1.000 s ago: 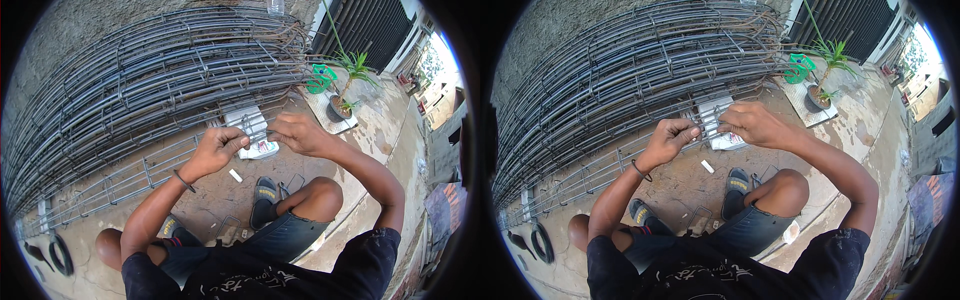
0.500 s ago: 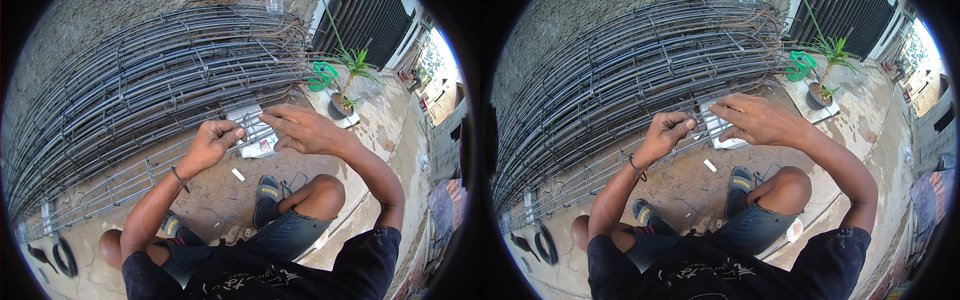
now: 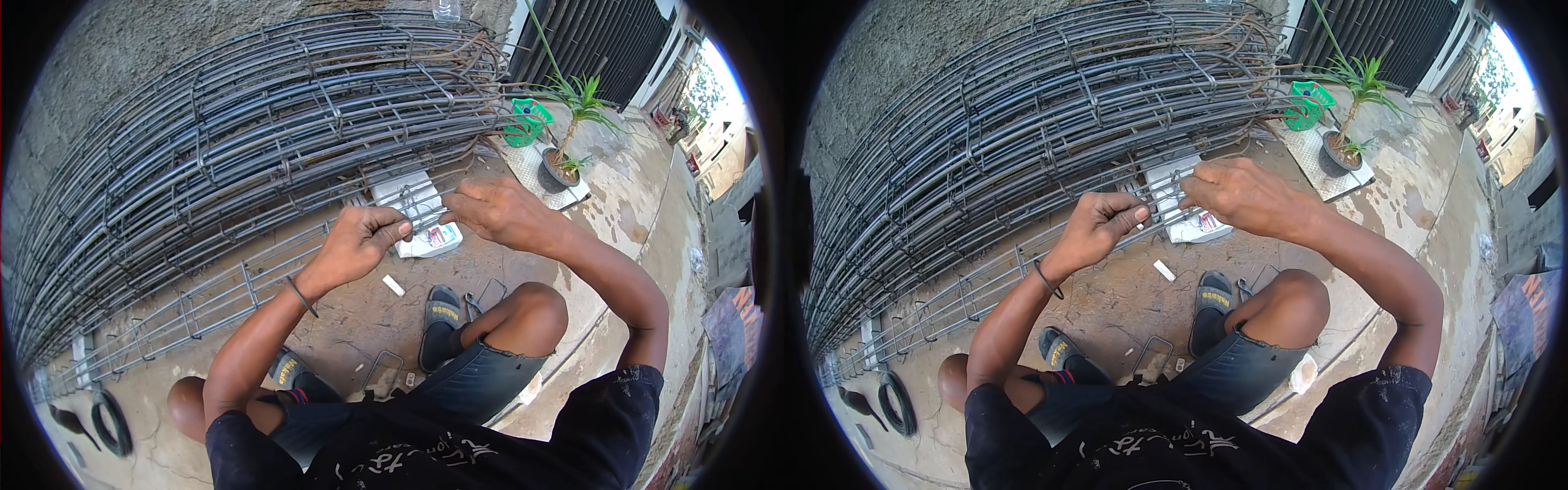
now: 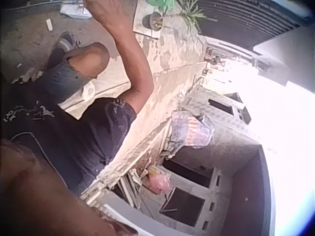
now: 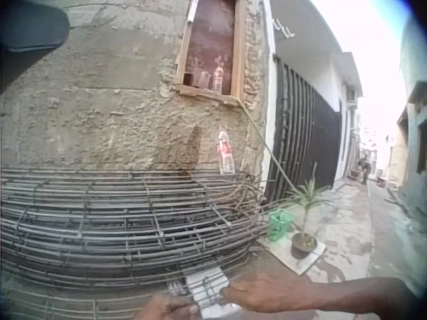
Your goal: The person secures rebar segments together by hand and with pliers, using thin metal wire to tie the intersections of a rebar cage structure.
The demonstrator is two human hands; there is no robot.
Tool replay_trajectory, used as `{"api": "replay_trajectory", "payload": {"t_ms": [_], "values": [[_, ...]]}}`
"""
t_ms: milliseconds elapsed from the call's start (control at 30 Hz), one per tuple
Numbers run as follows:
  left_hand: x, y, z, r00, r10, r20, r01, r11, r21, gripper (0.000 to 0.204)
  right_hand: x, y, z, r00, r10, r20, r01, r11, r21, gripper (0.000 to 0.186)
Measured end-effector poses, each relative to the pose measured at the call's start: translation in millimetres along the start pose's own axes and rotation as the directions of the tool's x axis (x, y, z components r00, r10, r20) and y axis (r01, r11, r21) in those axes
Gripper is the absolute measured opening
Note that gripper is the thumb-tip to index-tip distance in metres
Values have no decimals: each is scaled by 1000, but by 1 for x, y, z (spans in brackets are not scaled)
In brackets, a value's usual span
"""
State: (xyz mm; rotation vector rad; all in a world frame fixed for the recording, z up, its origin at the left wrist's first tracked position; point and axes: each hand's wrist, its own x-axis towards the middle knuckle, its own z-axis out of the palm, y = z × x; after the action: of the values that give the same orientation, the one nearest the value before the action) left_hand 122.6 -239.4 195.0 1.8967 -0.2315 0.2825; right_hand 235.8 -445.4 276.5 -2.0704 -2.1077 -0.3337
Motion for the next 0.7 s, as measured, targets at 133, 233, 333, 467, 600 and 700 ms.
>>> {"api": "replay_trajectory", "payload": {"t_ms": [133, 233, 333, 467, 600, 700], "values": [[3, -2, -2, 981, -184, 58, 191, 970, -151, 25, 0, -2, 11, 993, -121, -13, 108, 923, -368, 22], [3, -12, -11, 879, -381, 286, 474, 763, -440, 28, -6, 17, 15, 989, -138, 45, 143, 869, -474, 28], [-1, -15, -11, 849, -443, 287, 528, 739, -419, 29, -13, 11, 21, 979, -189, 75, 198, 806, -558, 33], [1, -17, -9, 990, -129, 60, 122, 987, 108, 27, -19, 2, 32, 976, -142, 165, 216, 725, -654, 32], [0, -23, -18, 968, -184, 171, 167, 980, 109, 18, -18, -11, 38, 979, -12, 203, 120, 841, -528, 23], [-9, -44, -15, 864, 483, 143, -490, 738, 464, 7, -12, -19, 23, 903, 139, 407, -187, 979, 80, 17]]}}
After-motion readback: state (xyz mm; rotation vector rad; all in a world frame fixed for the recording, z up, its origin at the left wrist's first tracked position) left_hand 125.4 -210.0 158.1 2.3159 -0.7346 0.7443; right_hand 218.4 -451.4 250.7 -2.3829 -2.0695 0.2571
